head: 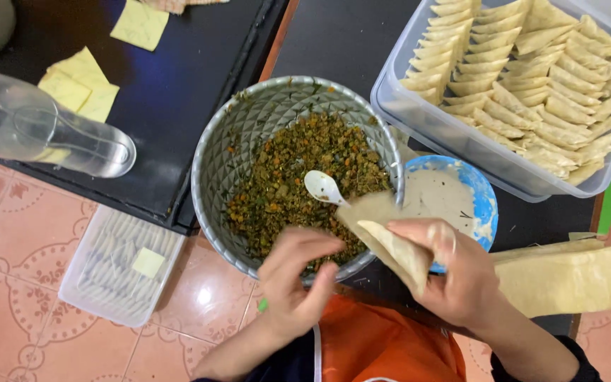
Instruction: Folding, filling, and sealing samosas using wrappers and a spoon
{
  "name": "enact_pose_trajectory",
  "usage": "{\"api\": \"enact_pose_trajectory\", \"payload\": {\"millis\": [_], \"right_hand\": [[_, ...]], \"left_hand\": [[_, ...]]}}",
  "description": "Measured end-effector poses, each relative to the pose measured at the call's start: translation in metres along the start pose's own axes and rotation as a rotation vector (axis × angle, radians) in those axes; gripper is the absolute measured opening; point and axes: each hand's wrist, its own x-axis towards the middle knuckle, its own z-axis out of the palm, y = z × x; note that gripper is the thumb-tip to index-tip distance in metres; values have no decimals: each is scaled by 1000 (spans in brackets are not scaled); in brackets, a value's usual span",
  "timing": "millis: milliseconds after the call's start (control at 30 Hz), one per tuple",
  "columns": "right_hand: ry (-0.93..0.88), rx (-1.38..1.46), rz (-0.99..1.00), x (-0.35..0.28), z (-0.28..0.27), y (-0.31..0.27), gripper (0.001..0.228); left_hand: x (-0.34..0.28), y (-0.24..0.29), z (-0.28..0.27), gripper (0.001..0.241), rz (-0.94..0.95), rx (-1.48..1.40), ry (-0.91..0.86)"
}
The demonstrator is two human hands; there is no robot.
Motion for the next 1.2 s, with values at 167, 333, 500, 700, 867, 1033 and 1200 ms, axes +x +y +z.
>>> {"api": "enact_pose_trajectory", "payload": {"millis": [167,333,500,700,867,1033,1200], "right_hand": [[-147,-182,-539,-11,25,5,47],[-102,-140,-175,-15,-10,29,56],[-304,-886,20,-36,29,146,85],[-87,-340,55,-22,-38,60,63],[178,-642,-331,-24,-1,41,32],[371,-803,-206,-7,-8,37,37],[304,920,317,-70,56,34,127]], "left_hand": [[-14,-10,24,40,-1031,-948,-290],[-14,-17,35,30,-1108,-1025,234],[-33,-23,36,41,-916,-838,138],[-54,-32,46,39,-841,-885,67],[-64,-19,56,33,-794,-747,-223],[-76,-15,70,65,-1129,-1168,138],[-115,-44,100,46,-765,-1011,148]]}}
